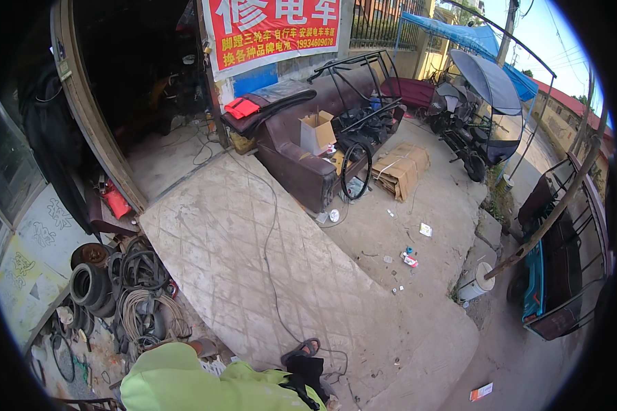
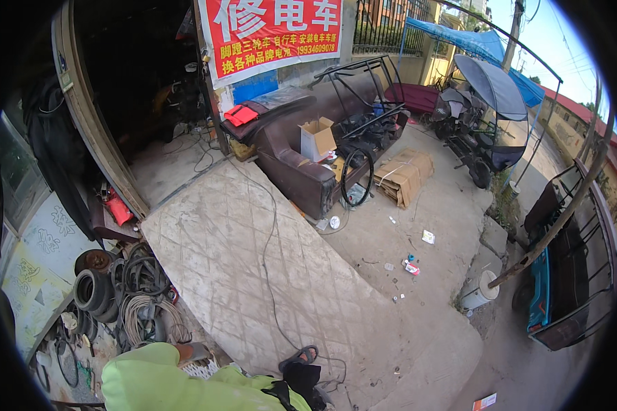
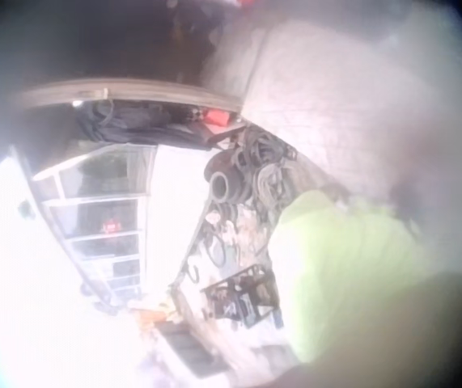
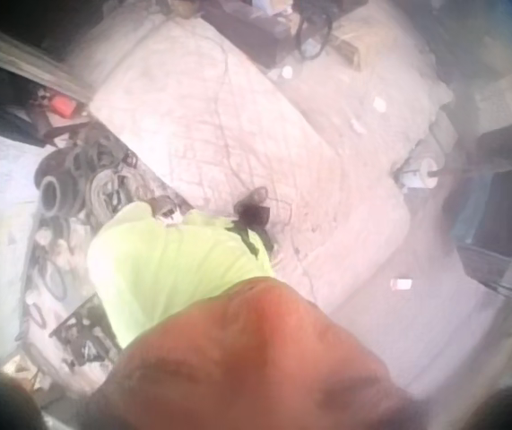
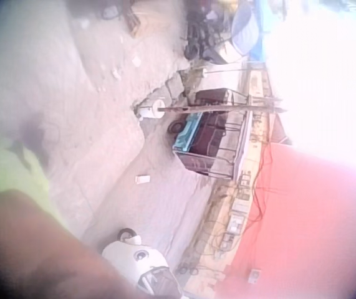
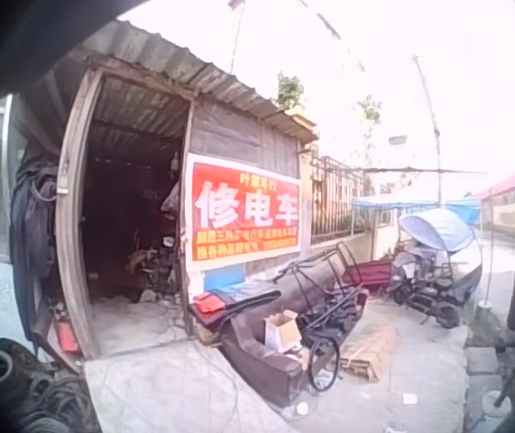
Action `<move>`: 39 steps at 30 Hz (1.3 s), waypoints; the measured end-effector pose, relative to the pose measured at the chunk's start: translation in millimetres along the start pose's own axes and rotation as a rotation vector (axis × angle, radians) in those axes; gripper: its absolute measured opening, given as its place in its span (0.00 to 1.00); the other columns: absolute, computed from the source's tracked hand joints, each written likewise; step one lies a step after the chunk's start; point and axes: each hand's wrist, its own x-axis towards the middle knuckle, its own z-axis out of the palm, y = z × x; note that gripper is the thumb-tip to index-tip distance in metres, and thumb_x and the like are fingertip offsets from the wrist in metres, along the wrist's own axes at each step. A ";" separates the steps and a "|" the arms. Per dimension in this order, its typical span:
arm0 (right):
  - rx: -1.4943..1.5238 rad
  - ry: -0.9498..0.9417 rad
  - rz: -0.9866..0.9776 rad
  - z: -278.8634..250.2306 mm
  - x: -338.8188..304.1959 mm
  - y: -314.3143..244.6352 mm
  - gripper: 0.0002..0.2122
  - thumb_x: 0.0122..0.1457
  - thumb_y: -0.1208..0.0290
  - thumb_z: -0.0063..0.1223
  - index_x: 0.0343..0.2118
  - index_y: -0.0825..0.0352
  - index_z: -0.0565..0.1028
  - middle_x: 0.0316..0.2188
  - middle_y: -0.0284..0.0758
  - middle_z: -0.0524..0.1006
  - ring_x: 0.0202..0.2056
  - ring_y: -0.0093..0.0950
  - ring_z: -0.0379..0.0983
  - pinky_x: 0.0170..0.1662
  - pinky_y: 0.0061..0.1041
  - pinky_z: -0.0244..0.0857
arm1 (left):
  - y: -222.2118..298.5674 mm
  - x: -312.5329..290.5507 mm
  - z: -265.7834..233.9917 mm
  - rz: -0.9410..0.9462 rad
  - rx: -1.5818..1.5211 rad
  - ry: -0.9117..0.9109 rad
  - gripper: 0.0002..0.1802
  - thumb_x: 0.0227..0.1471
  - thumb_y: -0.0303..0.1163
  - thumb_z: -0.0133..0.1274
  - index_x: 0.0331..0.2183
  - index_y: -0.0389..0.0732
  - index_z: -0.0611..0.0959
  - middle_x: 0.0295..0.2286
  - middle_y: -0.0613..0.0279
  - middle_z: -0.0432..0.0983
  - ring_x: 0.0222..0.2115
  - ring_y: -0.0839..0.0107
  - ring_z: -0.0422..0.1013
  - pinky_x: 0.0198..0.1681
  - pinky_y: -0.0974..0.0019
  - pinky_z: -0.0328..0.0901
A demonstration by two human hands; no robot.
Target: The person retrieves an angle grinder, walks to a small white car, and uses the grinder on the lower edge of the open car door frame. Sparks are visible as the tool contacts the metal. The person then stops, unplugs the tool, and closes the door.
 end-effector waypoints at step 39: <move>-0.968 -0.382 0.195 450.5 384.7 -240.2 0.14 0.67 0.72 0.54 0.52 0.72 0.76 0.40 0.49 0.84 0.40 0.42 0.83 0.42 0.40 0.80 | 111.2 -5.9 -262.8 0.089 -1.150 0.163 0.17 0.63 0.34 0.56 0.50 0.35 0.83 0.42 0.51 0.85 0.37 0.62 0.82 0.42 0.57 0.76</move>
